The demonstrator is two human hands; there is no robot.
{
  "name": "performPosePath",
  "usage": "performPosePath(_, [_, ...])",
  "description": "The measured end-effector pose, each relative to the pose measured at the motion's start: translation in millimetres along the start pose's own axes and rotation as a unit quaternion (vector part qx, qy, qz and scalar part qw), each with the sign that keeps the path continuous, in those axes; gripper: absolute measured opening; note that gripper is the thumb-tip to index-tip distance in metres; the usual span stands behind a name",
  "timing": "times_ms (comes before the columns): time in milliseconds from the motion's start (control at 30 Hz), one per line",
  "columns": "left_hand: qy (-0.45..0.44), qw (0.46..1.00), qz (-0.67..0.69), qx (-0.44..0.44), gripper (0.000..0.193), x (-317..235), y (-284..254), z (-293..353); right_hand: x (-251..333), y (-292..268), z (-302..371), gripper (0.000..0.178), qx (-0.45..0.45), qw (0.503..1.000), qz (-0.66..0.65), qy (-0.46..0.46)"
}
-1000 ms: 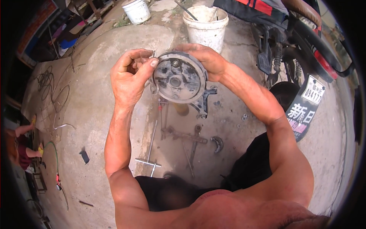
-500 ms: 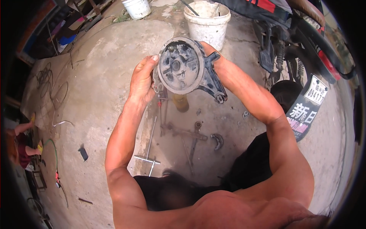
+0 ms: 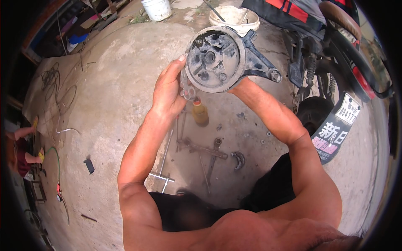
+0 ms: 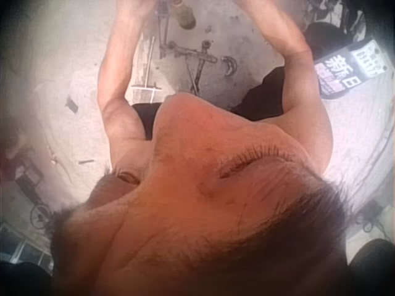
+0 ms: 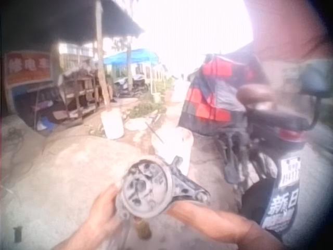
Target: The person works on a motorcycle brake assembly by hand, first checking the internal components of the brake hub and then using a T-handle wrench to loosen or tighten a bolt on the brake arm.
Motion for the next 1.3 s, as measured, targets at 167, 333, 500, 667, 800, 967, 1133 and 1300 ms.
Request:
performPosePath(167, [-0.002,0.999,-0.033,-0.032,0.019,0.5,-5.4,1.6,-3.0,-15.5,1.2,0.030,0.019,0.998,0.049,-0.031])
performPosePath(333, [0.017,0.993,-0.114,-0.036,0.015,-7.7,-8.2,5.6,-2.4,-28.9,4.5,0.029,-0.026,0.996,0.061,-0.051])
performPosePath(500, [0.151,0.915,-0.371,-0.054,0.018,-61.2,0.5,16.1,-5.3,-18.6,-1.0,0.031,-0.024,0.999,-0.011,-0.041])
performPosePath(667, [0.294,0.753,-0.588,0.034,0.027,-91.3,50.4,36.3,-12.3,6.3,4.2,0.036,0.084,0.994,-0.075,0.010])
performPosePath(800, [0.314,0.694,-0.644,0.072,0.032,-86.5,62.4,41.2,-12.5,8.4,8.0,0.035,0.046,0.998,-0.052,0.013])
performPosePath(967, [0.314,0.689,-0.645,0.107,0.033,-89.4,68.8,45.0,-12.0,10.2,11.0,0.033,0.008,1.000,-0.017,0.012])
performPosePath(1133, [0.296,0.675,-0.665,0.125,0.033,-81.6,75.6,49.8,-8.8,12.1,14.3,0.033,-0.024,0.999,0.019,0.018])
performPosePath(1300, [0.268,0.698,-0.659,0.083,0.032,-81.5,72.8,53.2,-2.4,16.6,18.5,0.032,-0.068,0.994,0.080,0.038])
Point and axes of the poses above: each hand's wrist, its own z-axis away from the middle knuckle, its own y-axis out of the palm, x = y × z, the point moved 9 cm from there along -z, towards the middle knuckle, and after that the axes turned 10 degrees about x, right-handed, at the moved point
